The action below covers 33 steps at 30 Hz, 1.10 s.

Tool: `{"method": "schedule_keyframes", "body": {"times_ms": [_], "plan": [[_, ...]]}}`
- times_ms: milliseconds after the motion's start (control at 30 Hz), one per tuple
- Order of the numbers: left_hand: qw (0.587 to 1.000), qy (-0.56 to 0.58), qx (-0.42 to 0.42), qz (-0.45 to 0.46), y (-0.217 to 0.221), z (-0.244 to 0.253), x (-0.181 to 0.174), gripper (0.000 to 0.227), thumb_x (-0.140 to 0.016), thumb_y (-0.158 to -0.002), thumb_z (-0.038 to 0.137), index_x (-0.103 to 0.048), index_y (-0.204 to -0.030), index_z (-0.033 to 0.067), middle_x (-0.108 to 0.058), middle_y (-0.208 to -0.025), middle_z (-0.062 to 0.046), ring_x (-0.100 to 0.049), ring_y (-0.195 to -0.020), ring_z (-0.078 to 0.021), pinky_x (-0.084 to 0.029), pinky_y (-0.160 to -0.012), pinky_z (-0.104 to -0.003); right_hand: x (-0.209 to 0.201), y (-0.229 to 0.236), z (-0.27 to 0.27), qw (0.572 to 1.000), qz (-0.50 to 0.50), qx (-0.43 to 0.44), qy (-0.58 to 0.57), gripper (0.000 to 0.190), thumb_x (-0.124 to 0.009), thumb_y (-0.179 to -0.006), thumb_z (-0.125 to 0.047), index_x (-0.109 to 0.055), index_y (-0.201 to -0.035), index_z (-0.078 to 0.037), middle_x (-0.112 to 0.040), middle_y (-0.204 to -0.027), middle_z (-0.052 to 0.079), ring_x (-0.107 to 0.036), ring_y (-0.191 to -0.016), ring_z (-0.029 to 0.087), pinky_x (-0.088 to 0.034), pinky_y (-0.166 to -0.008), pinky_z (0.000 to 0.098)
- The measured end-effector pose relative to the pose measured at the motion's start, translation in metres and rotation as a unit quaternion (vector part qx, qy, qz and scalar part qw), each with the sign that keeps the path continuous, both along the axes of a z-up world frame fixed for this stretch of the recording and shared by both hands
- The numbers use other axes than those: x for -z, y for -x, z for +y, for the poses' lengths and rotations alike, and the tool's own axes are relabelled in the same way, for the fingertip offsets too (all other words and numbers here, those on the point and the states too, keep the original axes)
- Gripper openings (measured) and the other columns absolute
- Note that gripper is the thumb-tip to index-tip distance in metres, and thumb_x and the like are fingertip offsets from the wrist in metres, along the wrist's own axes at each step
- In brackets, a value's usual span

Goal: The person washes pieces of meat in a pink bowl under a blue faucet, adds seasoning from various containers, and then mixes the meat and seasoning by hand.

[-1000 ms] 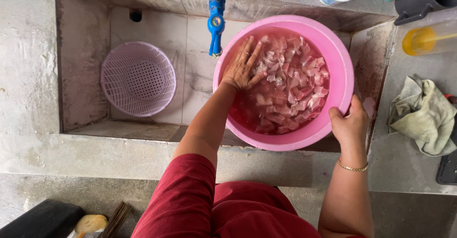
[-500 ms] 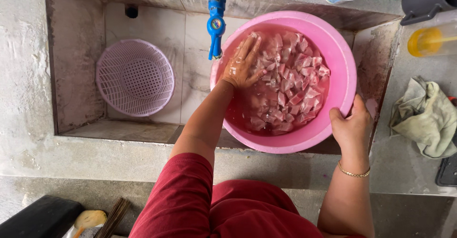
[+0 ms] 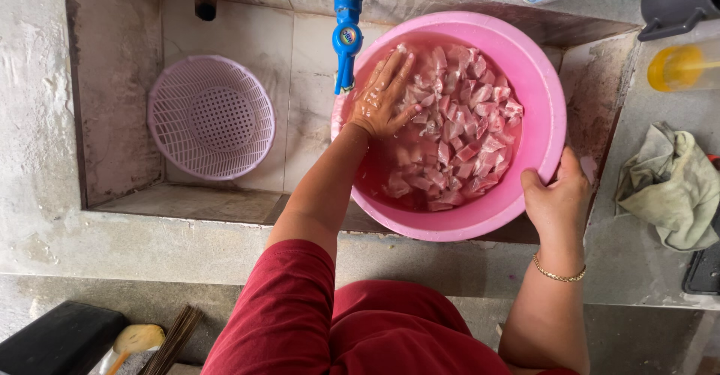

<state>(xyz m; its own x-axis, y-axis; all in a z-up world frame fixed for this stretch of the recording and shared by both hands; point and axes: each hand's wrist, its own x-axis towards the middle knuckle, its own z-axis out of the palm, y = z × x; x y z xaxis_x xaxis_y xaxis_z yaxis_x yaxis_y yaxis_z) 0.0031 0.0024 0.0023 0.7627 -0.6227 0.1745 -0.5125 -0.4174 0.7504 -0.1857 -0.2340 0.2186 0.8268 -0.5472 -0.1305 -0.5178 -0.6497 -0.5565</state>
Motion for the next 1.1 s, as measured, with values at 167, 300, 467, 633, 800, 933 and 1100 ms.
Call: {"method": "schedule_keyframes", "body": {"times_ms": [167,300,467,633,800,933,1100], "plan": [[1.0,-0.006,-0.002,-0.004,-0.001,0.0,0.003,0.088,-0.06,-0.099,0.058,-0.026,-0.165,0.0118,-0.023,-0.168,-0.026,-0.024,-0.156,-0.0441,-0.019,-0.13,-0.05,-0.001,-0.004,0.002,1.0,-0.004,-0.004,-0.001,0.034,-0.071,-0.088,-0.004,-0.066,-0.12,-0.001,-0.076,-0.101,0.013,-0.075,-0.089,0.023,-0.056,-0.083,0.0348],[1.0,-0.011,-0.009,-0.017,-0.003,-0.001,0.004,0.087,-0.062,-0.097,0.059,-0.028,-0.164,0.0153,-0.024,-0.168,-0.024,-0.025,-0.156,-0.0441,-0.021,-0.13,-0.05,-0.004,-0.006,0.003,1.0,0.003,-0.008,0.013,0.033,-0.072,-0.088,-0.005,-0.066,-0.12,-0.001,-0.076,-0.1,0.014,-0.075,-0.089,0.024,-0.056,-0.083,0.0359],[1.0,-0.017,-0.019,-0.011,-0.001,0.0,0.006,0.084,-0.063,-0.097,0.057,-0.029,-0.164,0.0184,-0.025,-0.168,-0.024,-0.028,-0.154,-0.0456,-0.024,-0.129,-0.05,-0.006,-0.008,0.004,1.0,0.004,-0.007,0.005,0.034,-0.072,-0.087,-0.005,-0.066,-0.12,-0.001,-0.076,-0.1,0.014,-0.075,-0.088,0.024,-0.055,-0.082,0.036],[1.0,-0.005,-0.026,-0.004,-0.001,0.001,0.005,0.083,-0.064,-0.098,0.057,-0.031,-0.164,0.019,-0.025,-0.169,-0.024,-0.029,-0.154,-0.047,-0.025,-0.128,-0.051,-0.008,-0.011,0.005,0.999,0.022,-0.006,0.025,0.035,-0.073,-0.086,-0.005,-0.067,-0.12,-0.001,-0.076,-0.097,0.015,-0.074,-0.086,0.025,-0.055,-0.082,0.0362],[0.999,0.004,-0.037,-0.016,0.0,0.0,0.005,0.083,-0.064,-0.097,0.058,-0.032,-0.164,0.0205,-0.025,-0.168,-0.021,-0.03,-0.154,-0.0456,-0.027,-0.128,-0.051,-0.008,-0.012,0.005,1.0,-0.008,-0.02,0.005,0.033,-0.072,-0.087,-0.005,-0.066,-0.119,-0.001,-0.076,-0.102,0.014,-0.076,-0.09,0.025,-0.056,-0.084,0.0359],[0.999,-0.002,-0.036,0.002,0.001,0.001,0.004,0.083,-0.064,-0.096,0.058,-0.033,-0.164,0.0215,-0.025,-0.169,-0.022,-0.03,-0.153,-0.0464,-0.027,-0.127,-0.051,-0.011,-0.013,0.008,1.0,0.011,-0.017,0.02,0.033,-0.073,-0.087,-0.006,-0.066,-0.119,-0.001,-0.076,-0.1,0.014,-0.075,-0.089,0.026,-0.056,-0.083,0.0369],[0.999,0.0,-0.038,0.007,0.001,0.001,0.005,0.083,-0.064,-0.097,0.058,-0.032,-0.164,0.0212,-0.024,-0.169,-0.023,-0.028,-0.153,-0.0484,-0.026,-0.128,-0.052,-0.016,-0.015,0.011,1.0,0.017,-0.01,0.013,0.034,-0.072,-0.087,-0.007,-0.067,-0.12,-0.002,-0.076,-0.1,0.014,-0.075,-0.089,0.026,-0.056,-0.083,0.038]]}}
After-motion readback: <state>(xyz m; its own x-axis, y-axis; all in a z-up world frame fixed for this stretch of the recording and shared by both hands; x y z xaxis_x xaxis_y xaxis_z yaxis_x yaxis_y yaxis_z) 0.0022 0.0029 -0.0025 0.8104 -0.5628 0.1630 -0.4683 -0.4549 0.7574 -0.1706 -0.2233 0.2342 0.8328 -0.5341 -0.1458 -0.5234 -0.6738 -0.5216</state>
